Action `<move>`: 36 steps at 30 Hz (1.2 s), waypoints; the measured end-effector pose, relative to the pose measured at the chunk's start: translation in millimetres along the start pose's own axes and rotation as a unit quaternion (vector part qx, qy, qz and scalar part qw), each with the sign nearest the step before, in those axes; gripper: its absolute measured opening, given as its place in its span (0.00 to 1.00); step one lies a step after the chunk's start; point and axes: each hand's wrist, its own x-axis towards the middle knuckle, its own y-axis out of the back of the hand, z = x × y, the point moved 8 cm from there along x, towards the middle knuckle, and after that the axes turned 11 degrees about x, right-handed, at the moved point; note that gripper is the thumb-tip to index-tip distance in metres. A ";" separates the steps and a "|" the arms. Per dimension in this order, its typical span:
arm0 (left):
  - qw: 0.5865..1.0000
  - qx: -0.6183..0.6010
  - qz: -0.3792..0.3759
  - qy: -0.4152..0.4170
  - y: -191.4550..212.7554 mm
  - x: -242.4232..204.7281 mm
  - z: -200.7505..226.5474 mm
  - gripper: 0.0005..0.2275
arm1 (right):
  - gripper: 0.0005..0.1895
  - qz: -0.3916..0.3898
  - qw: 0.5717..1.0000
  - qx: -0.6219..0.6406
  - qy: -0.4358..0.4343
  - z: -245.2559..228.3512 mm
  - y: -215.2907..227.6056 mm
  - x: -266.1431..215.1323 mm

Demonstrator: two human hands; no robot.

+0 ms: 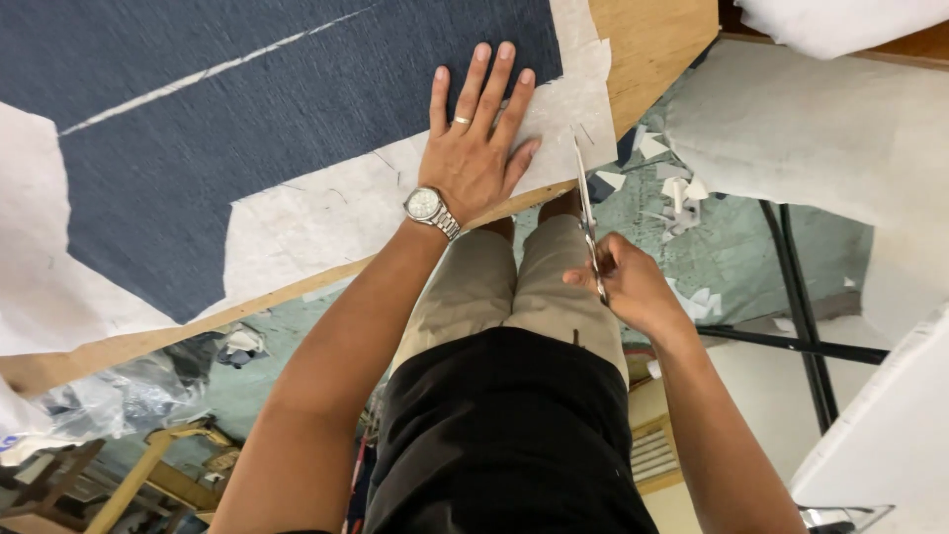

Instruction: The person aligns a dark blue fabric piece on a white paper pattern on a wooden table. They then use shears to cut the fabric along the pattern's edges, separating the shaped piece from the surrounding material.

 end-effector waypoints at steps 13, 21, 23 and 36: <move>0.998 -0.055 0.025 -0.018 3.7 -2.0 3.3 0.33 | 0.29 0.011 0.999 -0.040 -0.005 -78.4 -3.3 1.6; 0.998 -0.056 0.014 -0.001 7.8 2.5 -6.4 0.34 | 0.24 -0.001 0.998 -0.046 -0.031 -114.5 -7.5 5.2; 0.995 -0.072 0.066 0.031 26.9 6.2 -20.3 0.32 | 0.34 0.011 0.999 -0.028 -0.015 -108.1 -6.3 8.5; 0.973 -0.039 0.215 -0.070 33.9 87.4 -100.1 0.18 | 0.31 -0.002 0.991 -0.125 -0.051 -151.2 -6.7 22.8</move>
